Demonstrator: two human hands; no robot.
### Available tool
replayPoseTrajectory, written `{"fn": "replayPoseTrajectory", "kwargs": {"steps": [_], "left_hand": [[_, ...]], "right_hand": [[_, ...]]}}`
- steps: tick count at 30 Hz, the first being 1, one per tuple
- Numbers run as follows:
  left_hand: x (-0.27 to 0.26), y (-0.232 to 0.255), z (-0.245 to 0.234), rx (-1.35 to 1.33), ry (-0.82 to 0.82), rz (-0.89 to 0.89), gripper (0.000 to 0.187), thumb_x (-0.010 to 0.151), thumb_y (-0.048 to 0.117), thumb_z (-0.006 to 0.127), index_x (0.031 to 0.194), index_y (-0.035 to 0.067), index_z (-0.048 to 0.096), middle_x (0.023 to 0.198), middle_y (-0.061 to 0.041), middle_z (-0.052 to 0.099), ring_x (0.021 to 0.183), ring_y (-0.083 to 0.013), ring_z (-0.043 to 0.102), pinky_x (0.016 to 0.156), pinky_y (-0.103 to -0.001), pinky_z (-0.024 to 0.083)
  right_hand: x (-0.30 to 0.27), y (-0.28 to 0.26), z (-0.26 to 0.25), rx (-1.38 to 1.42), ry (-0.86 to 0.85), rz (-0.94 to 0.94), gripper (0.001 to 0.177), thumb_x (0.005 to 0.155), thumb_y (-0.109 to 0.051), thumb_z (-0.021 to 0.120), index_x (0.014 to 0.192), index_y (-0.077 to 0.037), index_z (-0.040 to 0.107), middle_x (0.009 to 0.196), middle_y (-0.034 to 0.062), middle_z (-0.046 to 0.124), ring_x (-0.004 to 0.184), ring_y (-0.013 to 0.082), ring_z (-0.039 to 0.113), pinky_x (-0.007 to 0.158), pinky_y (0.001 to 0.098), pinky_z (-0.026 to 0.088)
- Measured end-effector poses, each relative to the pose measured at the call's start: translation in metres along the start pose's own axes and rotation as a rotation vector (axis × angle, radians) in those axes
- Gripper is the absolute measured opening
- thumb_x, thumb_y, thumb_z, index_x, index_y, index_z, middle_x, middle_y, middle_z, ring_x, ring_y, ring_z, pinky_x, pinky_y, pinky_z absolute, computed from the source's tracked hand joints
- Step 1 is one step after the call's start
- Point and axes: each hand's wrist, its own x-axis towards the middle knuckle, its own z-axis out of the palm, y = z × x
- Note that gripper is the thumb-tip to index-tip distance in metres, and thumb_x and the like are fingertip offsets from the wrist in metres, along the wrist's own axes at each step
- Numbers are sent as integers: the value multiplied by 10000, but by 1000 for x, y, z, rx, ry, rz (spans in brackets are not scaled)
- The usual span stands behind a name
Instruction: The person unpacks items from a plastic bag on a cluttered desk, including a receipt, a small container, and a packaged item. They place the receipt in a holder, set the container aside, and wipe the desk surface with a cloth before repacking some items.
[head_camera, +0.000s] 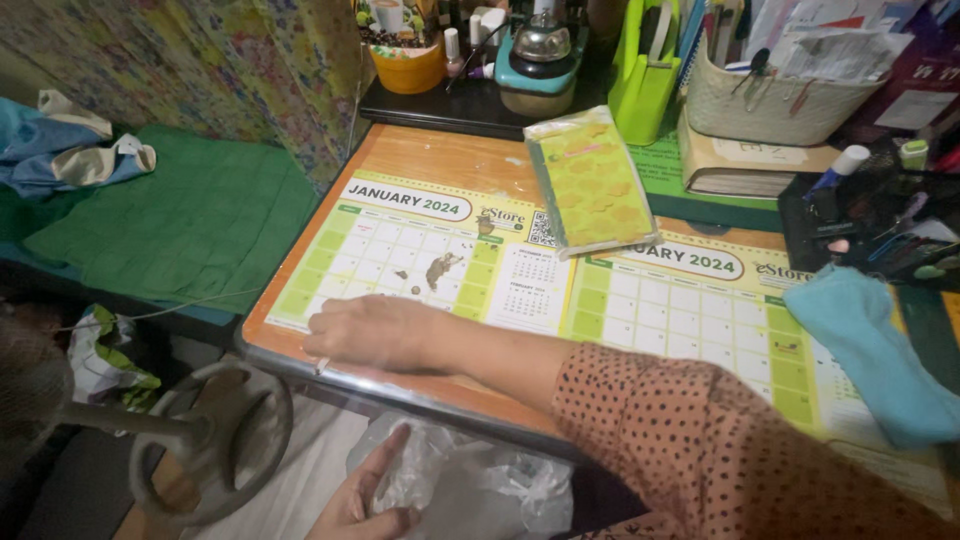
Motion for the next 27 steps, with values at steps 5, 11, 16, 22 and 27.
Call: {"fn": "replayPoseTrajectory", "kwargs": {"steps": [5,11,16,22,27], "left_hand": [[-15,24,18,14,68,-39,1033,770,-71,713,1678,108,254,1428,-191,557,977,-176,538,783,-311,430],[-25,60,49,-86,159,8,943,724,-29,681,1589,27,311,1233,-10,627,790,-84,614,638,-253,483],[-36,85,64,-147,150,-21,950,751,-29,671,1620,55,296,1092,-106,630,757,-92,601,599,-245,442],[-50,94,71,-112,192,-54,970,712,-41,672,1608,94,324,1474,31,528,739,-57,603,558,-232,450],[-64,92,66,34,179,-70,944,714,-17,685,1584,110,341,1571,-36,499,657,-36,520,527,-217,434]], "right_hand": [[-1,4,5,150,10,193,80,850,-108,588,869,-37,621,967,163,620,950,347,652,817,441,547],[4,-23,24,-110,169,326,137,844,-68,575,964,-32,629,986,174,624,978,369,614,823,500,481],[7,-35,25,-117,33,447,151,868,-148,605,961,-37,650,995,165,673,1014,351,612,862,510,460],[-5,-20,7,388,13,601,187,945,-285,599,957,-114,675,935,108,714,963,306,673,858,476,509],[-20,-35,13,190,-34,464,173,904,-288,632,896,-136,715,896,111,719,914,362,679,810,503,503]]}}
